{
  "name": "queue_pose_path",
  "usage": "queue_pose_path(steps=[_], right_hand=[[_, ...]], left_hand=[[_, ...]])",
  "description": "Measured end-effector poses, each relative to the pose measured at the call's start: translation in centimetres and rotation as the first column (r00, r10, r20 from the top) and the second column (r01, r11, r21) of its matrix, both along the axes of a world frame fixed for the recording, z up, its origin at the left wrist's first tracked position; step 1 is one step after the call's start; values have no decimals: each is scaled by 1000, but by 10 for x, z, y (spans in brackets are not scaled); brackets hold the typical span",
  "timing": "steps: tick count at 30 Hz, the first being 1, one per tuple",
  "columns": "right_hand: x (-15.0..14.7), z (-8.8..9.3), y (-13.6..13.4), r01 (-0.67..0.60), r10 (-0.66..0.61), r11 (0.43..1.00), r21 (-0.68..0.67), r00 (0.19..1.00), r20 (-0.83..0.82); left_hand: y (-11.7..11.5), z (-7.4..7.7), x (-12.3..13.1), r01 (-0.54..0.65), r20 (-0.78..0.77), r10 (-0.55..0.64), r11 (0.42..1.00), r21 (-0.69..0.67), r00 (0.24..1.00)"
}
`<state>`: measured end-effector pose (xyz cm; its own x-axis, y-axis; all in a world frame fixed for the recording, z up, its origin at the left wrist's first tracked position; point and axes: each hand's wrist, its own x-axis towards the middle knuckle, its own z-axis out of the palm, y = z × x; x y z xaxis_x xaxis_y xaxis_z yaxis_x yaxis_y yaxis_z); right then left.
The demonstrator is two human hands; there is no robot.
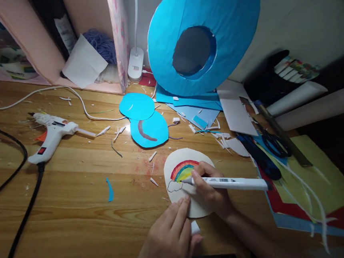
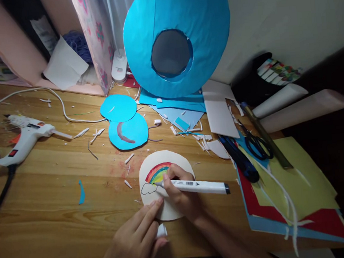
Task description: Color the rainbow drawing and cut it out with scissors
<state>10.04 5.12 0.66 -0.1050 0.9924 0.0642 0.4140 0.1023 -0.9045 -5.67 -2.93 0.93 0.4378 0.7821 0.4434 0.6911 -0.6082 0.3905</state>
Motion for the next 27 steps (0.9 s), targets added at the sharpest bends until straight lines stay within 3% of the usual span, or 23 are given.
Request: queue_pose_path(steps=[14, 27], right_hand=[[-2, 0, 1, -77, 83, 996, -47, 984, 157], [7, 3, 6, -30, 29, 1000, 2, 995, 91]], left_hand=[[0, -1, 2, 3, -23, -3, 1000, -6, 1000], [-1, -1, 1, 3, -25, -4, 999, -34, 1000]])
